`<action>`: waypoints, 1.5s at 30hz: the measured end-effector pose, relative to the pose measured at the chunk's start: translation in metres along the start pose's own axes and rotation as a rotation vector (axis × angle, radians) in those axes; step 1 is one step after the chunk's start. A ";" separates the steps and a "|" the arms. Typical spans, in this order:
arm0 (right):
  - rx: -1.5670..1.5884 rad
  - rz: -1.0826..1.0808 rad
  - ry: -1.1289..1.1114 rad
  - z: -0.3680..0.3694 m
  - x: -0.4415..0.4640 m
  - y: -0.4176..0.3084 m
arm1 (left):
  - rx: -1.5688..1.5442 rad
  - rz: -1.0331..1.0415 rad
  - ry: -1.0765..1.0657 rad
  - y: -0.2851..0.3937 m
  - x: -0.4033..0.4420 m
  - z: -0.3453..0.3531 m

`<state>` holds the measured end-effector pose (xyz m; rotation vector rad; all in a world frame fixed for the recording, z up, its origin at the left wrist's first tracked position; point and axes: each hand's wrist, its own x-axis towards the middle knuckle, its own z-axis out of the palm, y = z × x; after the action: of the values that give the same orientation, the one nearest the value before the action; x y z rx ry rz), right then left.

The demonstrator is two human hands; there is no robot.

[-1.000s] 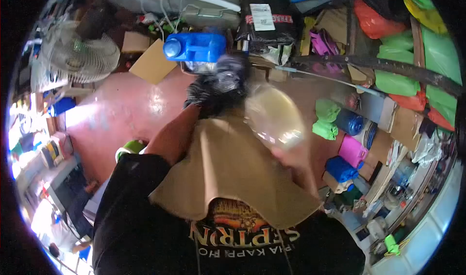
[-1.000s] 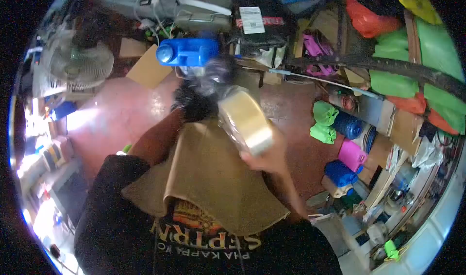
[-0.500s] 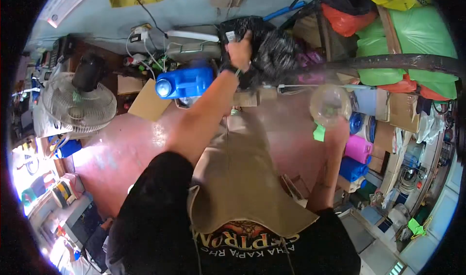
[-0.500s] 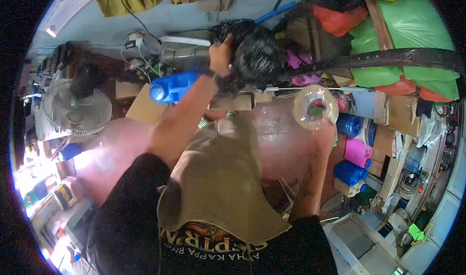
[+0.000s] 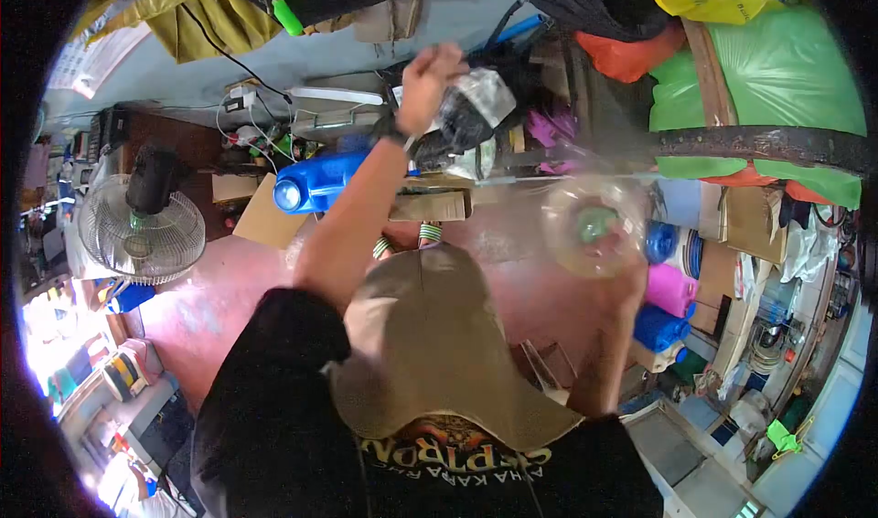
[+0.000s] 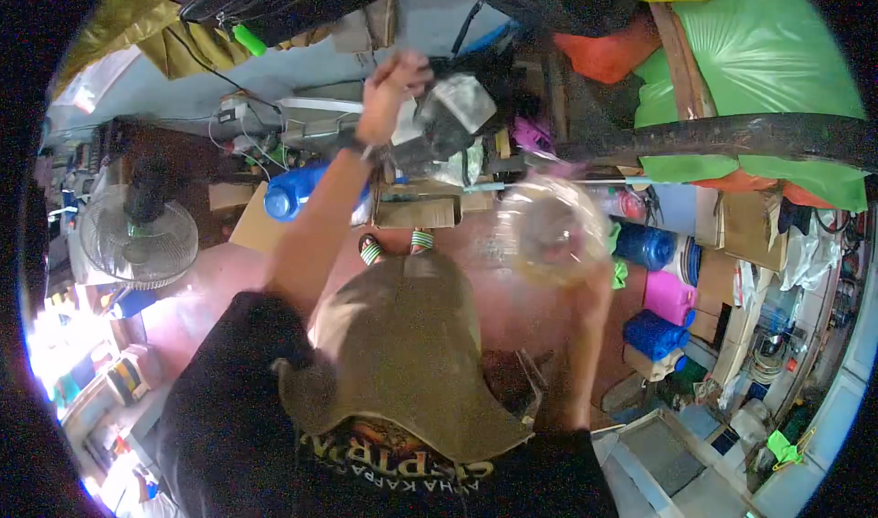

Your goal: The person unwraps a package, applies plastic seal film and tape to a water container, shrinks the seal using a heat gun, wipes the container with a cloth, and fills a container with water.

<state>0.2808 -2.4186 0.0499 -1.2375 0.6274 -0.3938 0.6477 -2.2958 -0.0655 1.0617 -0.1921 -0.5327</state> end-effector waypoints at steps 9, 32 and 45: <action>0.167 0.455 -0.565 0.210 0.073 0.082 | -0.031 -0.458 0.272 0.079 -0.245 -0.070; -0.873 -0.757 -1.749 0.637 -0.093 0.165 | -0.433 0.343 0.956 0.256 -0.446 -0.413; -0.424 -0.250 -1.692 0.808 -0.229 0.247 | -0.513 0.802 1.159 0.323 -0.555 -0.507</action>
<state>0.6050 -1.6060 0.0222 -1.5631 -0.9456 0.6496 0.4783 -1.5008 0.0253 0.5715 0.5136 0.7542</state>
